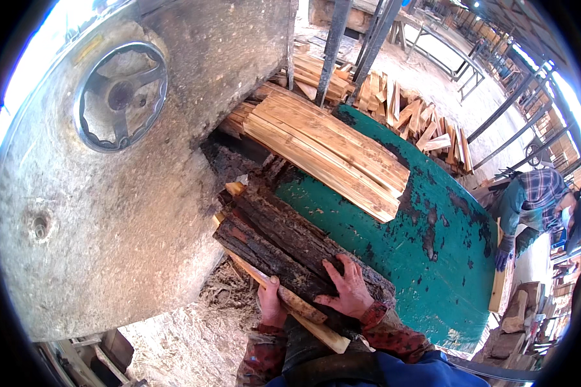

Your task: The person collects cut wooden planks from a table saw area and stacks them in a metal rack. The person repeatedly picks up planks, carries them to the rack, and places them in a neat pile.

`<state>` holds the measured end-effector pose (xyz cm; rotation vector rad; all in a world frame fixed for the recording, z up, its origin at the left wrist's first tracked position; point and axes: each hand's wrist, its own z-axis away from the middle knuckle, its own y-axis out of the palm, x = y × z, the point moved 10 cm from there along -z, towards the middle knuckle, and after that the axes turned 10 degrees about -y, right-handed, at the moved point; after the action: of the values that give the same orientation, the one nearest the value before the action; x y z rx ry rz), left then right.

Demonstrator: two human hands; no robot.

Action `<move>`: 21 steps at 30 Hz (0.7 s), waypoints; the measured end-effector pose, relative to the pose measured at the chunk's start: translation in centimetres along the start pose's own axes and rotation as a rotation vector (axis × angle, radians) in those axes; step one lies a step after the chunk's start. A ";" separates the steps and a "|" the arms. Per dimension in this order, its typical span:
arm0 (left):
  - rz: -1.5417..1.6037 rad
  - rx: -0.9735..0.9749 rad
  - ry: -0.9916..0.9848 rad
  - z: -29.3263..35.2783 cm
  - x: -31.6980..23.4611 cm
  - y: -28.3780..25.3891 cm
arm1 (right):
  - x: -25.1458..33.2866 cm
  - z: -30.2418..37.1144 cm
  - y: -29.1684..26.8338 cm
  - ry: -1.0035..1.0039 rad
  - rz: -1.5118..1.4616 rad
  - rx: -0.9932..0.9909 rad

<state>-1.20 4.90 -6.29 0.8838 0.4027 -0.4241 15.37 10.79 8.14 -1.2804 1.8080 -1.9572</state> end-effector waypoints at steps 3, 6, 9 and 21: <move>0.035 0.023 0.007 0.3 -0.5 0.8 | 0.0 0.0 0.2 0.007 -0.008 0.003; 0.032 0.034 -0.026 0.0 0.0 0.0 | 0.1 -0.1 0.3 0.012 -0.022 0.018; 0.016 0.019 -0.005 -0.1 -0.3 -0.1 | 0.3 -0.4 0.3 0.008 -0.045 0.048; 0.014 -0.046 -0.001 0.0 -1.4 -1.6 | -1.5 -11.9 -1.2 -0.101 -0.156 -0.002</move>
<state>-3.24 4.31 -6.61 0.8409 0.4039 -0.4007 8.65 20.68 9.87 -1.5342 1.7104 -1.9283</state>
